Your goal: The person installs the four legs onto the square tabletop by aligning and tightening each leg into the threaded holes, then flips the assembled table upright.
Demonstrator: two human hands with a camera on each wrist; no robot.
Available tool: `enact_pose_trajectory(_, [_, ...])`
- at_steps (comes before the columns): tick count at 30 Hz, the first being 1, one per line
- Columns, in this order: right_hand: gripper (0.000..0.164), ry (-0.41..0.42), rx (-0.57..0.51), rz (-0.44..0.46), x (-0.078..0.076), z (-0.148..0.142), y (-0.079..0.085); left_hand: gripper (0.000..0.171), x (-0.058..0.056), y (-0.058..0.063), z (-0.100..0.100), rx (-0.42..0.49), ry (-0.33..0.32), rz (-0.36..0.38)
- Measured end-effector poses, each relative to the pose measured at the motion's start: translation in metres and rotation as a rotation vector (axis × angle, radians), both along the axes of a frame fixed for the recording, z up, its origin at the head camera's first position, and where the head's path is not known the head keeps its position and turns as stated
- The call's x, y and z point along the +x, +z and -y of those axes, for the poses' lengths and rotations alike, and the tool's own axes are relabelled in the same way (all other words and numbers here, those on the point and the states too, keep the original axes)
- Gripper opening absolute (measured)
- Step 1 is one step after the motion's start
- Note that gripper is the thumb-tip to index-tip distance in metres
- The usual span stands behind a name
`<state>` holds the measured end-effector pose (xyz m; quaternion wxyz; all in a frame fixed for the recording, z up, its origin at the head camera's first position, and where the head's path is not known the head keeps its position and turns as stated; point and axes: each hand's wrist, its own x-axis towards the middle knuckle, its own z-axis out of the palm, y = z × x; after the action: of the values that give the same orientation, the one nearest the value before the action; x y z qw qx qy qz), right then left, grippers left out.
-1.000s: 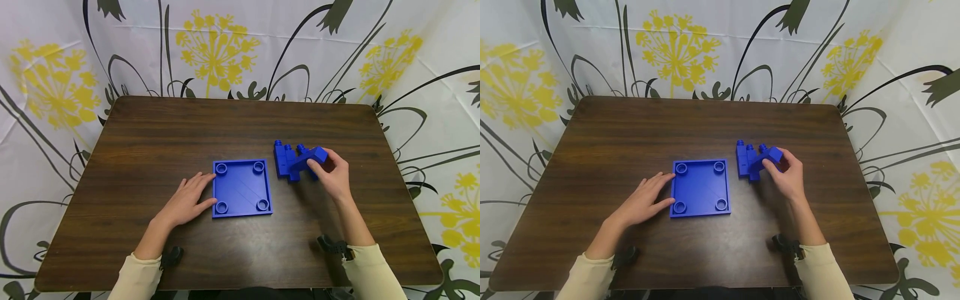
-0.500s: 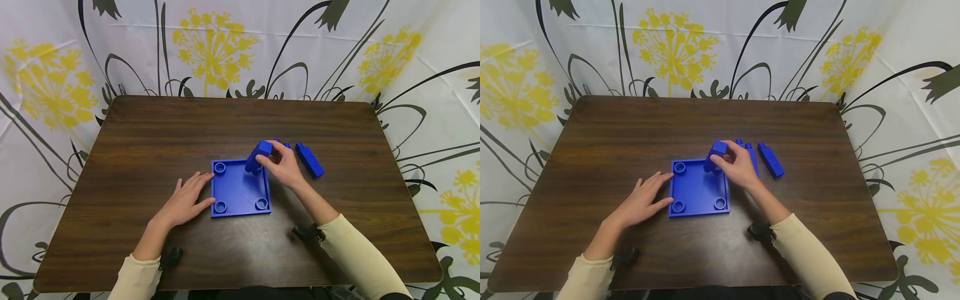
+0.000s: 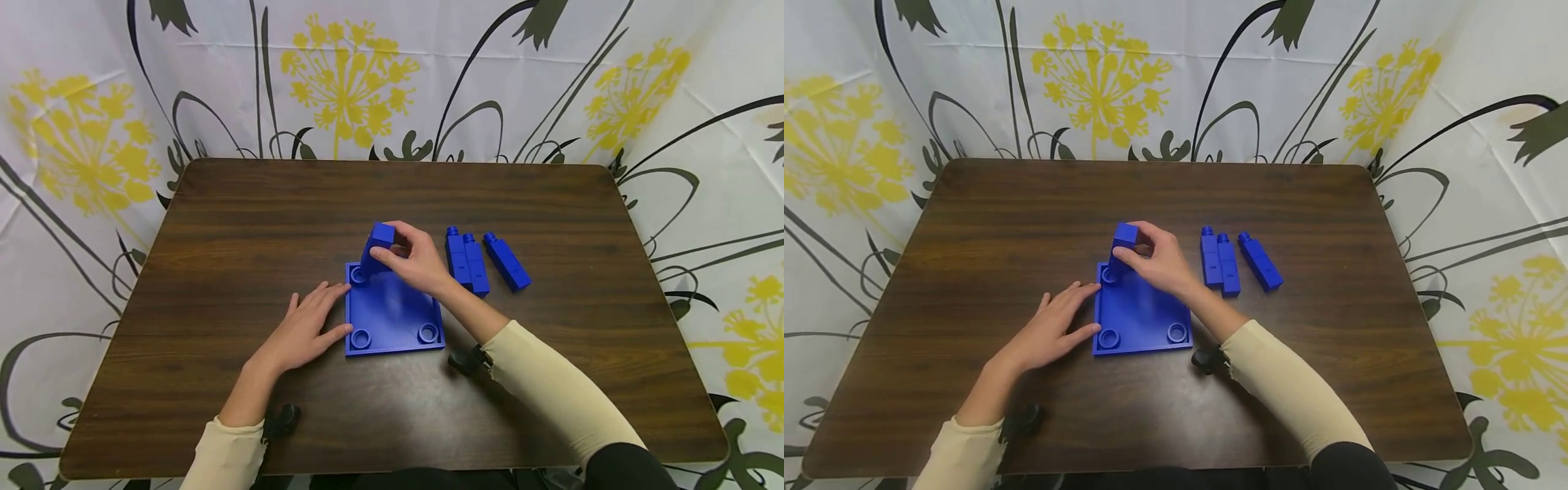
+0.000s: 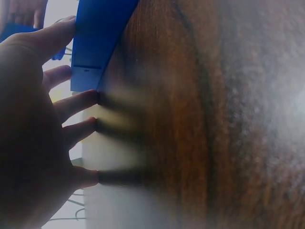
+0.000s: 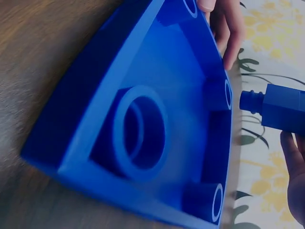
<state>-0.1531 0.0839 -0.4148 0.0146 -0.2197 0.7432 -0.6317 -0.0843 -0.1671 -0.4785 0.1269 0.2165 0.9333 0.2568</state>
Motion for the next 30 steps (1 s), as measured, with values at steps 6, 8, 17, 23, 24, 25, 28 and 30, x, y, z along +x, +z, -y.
enact_pose_trajectory(6, [0.037, 0.036, 0.056, -0.010, -0.012, 0.010, -0.019, 0.072, -0.001, -0.002, -0.001, 0.003, 0.007, 0.005])
enact_pose_trajectory(8, [0.039, 0.049, 0.088, -0.023, -0.012, 0.012, -0.020, 0.072, -0.001, -0.002, -0.001, 0.003, 0.005, 0.007])
enact_pose_trajectory(17, [0.040, 0.090, 0.167, -0.071, -0.015, 0.018, -0.026, 0.072, -0.001, -0.003, -0.001, 0.018, 0.000, 0.006])
enact_pose_trajectory(23, [0.042, 0.105, 0.196, -0.057, -0.017, 0.021, -0.028, 0.071, -0.001, -0.002, -0.001, 0.023, -0.001, -0.005])
enact_pose_trajectory(24, [0.042, 0.107, 0.200, -0.055, -0.017, 0.021, -0.027, 0.071, -0.001, -0.002, -0.001, 0.024, 0.000, -0.006])
enact_pose_trajectory(25, [0.043, 0.110, 0.204, -0.054, -0.017, 0.021, -0.027, 0.070, -0.001, -0.002, -0.001, 0.024, -0.001, -0.009])
enact_pose_trajectory(28, [0.044, 0.122, 0.214, -0.054, -0.018, 0.021, -0.027, 0.070, -0.001, -0.003, -0.001, 0.023, -0.003, -0.010])
enact_pose_trajectory(30, [0.046, 0.133, 0.212, -0.055, -0.018, 0.020, -0.025, 0.071, -0.001, -0.002, -0.001, 0.019, -0.004, -0.007])
